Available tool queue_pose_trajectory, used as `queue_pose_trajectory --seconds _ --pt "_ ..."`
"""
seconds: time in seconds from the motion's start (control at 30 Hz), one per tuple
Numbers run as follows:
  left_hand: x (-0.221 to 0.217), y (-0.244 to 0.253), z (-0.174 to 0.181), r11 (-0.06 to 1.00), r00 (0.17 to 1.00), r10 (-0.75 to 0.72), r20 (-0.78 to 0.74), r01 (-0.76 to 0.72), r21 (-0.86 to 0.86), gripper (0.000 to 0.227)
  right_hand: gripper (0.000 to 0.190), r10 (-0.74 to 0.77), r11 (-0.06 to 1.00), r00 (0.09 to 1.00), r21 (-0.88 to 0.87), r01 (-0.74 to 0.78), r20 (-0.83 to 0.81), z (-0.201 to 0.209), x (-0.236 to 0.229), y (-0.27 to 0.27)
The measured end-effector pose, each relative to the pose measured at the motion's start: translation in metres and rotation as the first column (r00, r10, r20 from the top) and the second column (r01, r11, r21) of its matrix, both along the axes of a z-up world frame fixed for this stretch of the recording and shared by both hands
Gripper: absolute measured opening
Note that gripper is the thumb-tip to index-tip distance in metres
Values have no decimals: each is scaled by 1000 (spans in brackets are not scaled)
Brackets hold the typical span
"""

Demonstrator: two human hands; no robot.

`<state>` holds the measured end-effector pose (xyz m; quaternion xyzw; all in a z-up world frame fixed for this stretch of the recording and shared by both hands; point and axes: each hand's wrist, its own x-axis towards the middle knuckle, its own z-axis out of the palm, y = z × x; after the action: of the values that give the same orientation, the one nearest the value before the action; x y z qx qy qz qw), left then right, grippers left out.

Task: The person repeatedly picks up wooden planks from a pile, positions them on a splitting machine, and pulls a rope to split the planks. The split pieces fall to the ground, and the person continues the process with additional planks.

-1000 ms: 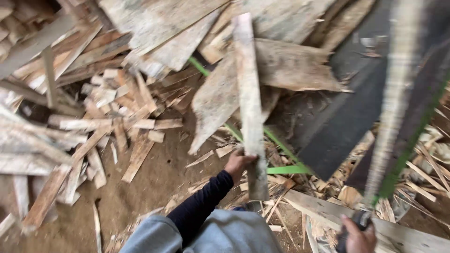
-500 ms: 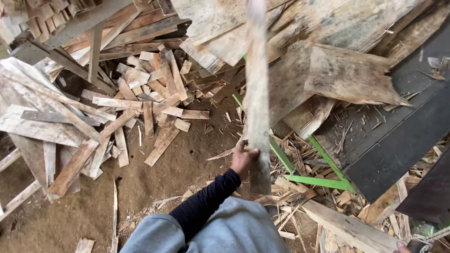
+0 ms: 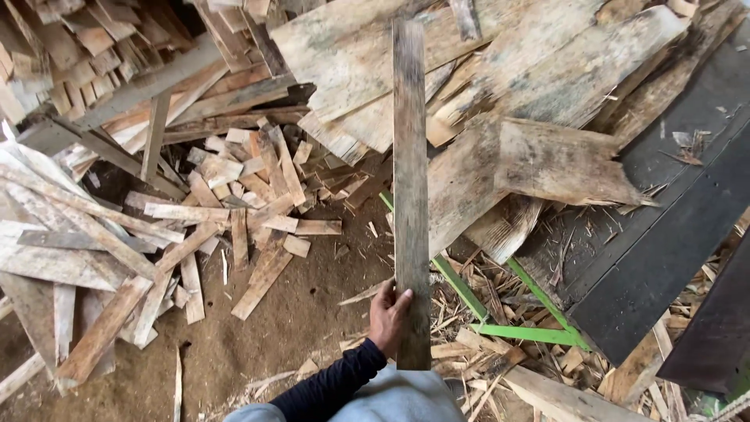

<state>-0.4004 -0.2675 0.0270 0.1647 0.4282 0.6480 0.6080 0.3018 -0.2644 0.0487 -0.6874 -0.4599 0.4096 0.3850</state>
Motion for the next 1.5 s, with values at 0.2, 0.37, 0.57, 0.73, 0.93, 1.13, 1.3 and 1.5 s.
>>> queue_pose_trajectory --seconds 0.2,0.37,0.57,0.73,0.93,1.13,1.3,1.5 --pt "-107 136 94 897 898 56 -436 146 416 58 19 -155 988 986 -24 154 -55 8 -68 -14" --pt "-118 214 173 884 902 -33 -431 228 408 43 19 -516 851 855 -146 504 -57 99 -187 -84" --pt "31 197 185 884 900 55 -432 157 440 33 52 -548 792 835 -292 537 50 144 -202 -75" --pt "194 96 108 798 770 -495 -403 586 140 32 56 -526 839 848 -207 504 -67 124 -179 -82" --pt "293 59 78 620 514 -604 -609 783 47 39 53 -519 847 842 -214 486 -144 114 -165 -87" --pt "299 92 28 834 768 -465 -441 547 74 33 36 -393 913 902 46 406 -181 89 -153 -89" --pt "229 117 19 946 614 -128 -779 312 91 40 33 -380 924 915 -21 381 -139 99 -155 -87" --pt "148 157 10 992 322 -119 -939 -12 -129 56 36 -433 901 877 -82 426 -206 89 -153 -87"
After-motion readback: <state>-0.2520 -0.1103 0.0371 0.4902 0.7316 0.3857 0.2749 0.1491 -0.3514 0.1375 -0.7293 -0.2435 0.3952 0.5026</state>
